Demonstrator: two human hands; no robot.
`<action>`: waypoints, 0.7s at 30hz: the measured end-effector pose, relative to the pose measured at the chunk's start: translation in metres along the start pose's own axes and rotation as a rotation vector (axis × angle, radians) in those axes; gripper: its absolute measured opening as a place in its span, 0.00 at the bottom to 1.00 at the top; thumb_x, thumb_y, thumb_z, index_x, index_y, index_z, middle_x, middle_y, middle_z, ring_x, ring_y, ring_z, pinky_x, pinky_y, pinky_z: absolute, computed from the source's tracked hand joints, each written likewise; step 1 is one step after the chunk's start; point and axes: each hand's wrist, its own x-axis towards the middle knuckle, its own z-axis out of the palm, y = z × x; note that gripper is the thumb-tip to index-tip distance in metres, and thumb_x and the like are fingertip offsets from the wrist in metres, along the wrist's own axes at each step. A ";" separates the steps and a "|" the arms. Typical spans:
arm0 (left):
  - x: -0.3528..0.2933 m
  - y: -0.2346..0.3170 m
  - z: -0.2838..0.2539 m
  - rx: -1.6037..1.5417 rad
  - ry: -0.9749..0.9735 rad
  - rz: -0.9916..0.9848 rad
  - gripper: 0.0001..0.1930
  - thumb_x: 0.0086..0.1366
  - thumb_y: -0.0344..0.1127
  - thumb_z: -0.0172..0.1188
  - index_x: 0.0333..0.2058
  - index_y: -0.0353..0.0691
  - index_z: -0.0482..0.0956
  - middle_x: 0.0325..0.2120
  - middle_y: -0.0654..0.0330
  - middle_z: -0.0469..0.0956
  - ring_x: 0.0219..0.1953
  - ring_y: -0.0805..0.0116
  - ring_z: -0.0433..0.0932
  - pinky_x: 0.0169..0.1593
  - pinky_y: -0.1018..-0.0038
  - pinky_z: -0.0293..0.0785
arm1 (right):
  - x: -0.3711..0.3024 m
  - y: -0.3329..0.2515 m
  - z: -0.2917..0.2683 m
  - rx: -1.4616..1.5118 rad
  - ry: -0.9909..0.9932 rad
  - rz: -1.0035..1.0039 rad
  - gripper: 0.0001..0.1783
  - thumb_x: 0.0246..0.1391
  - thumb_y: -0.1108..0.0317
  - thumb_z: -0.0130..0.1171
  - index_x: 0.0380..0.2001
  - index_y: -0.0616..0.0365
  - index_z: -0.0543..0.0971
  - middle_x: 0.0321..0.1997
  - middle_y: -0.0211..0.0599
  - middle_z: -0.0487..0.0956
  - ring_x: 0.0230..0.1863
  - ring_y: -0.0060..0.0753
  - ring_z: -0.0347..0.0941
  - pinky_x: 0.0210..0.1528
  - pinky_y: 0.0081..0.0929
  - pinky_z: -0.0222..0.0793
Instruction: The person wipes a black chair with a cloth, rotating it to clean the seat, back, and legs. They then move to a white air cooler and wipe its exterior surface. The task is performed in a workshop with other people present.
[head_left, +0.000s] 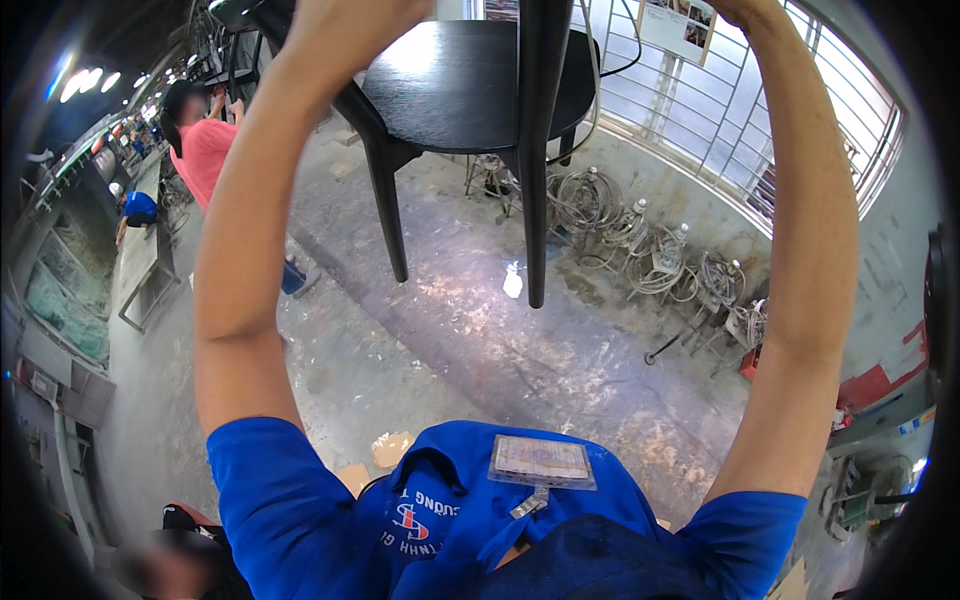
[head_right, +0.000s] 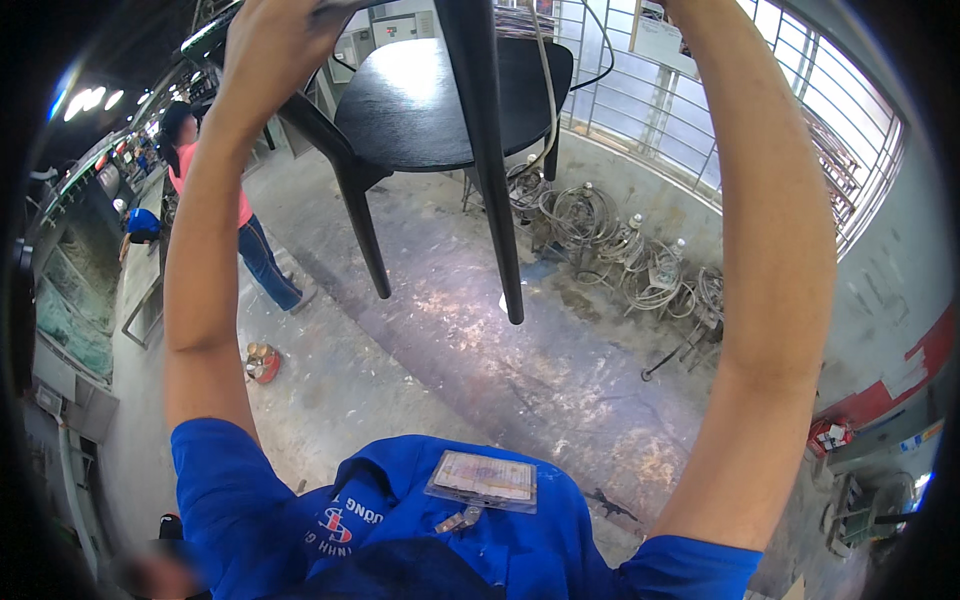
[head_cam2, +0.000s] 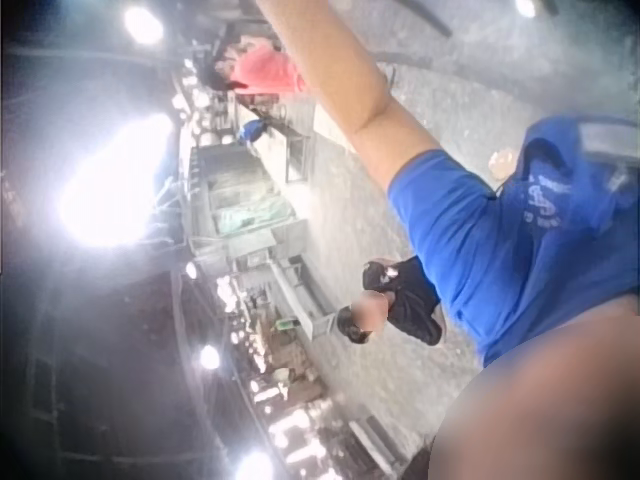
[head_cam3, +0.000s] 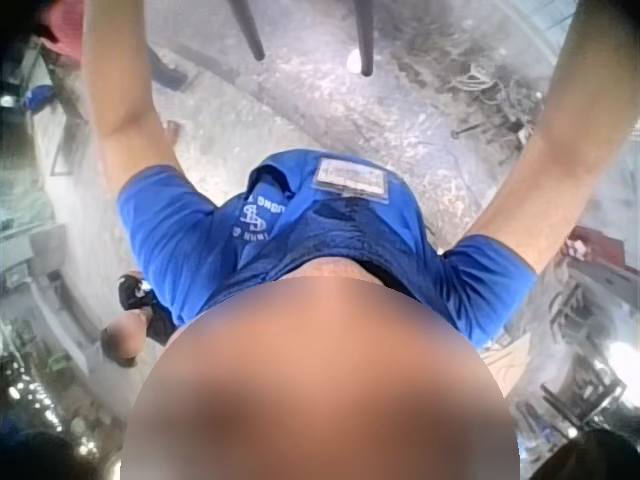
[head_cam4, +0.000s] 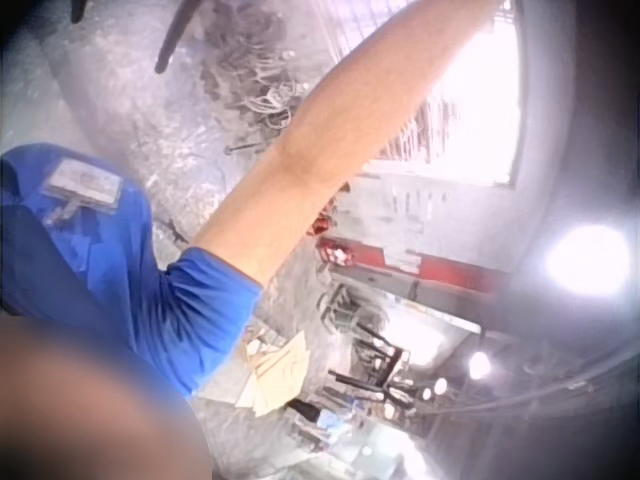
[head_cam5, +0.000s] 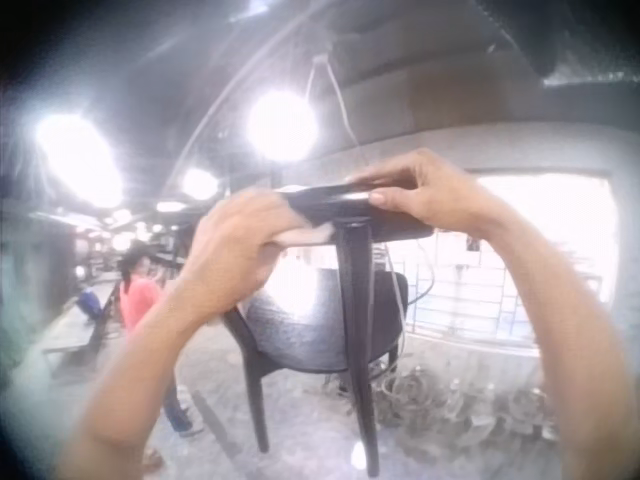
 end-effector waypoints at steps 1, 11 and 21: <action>-0.016 -0.011 -0.010 -0.127 -0.090 -0.101 0.08 0.54 0.24 0.57 0.30 0.44 0.81 0.28 0.63 0.77 0.36 0.69 0.75 0.42 0.73 0.71 | 0.000 0.000 -0.001 0.022 0.007 0.024 0.17 0.58 0.64 0.53 0.50 0.53 0.75 0.45 0.40 0.79 0.42 0.29 0.75 0.46 0.29 0.70; -0.044 -0.098 -0.071 -0.053 -0.038 -0.246 0.08 0.54 0.27 0.63 0.34 0.40 0.80 0.33 0.62 0.79 0.38 0.68 0.75 0.45 0.72 0.70 | 0.050 -0.062 0.060 -0.316 0.109 -0.313 0.22 0.56 0.50 0.50 0.35 0.60 0.76 0.32 0.44 0.78 0.39 0.39 0.74 0.43 0.39 0.68; -0.042 -0.103 -0.066 -0.476 -0.021 -0.447 0.09 0.56 0.22 0.60 0.35 0.40 0.82 0.32 0.62 0.78 0.37 0.69 0.77 0.42 0.75 0.74 | 0.041 -0.047 0.059 -0.335 0.402 -0.468 0.22 0.48 0.46 0.59 0.39 0.50 0.80 0.34 0.37 0.81 0.37 0.36 0.77 0.44 0.36 0.71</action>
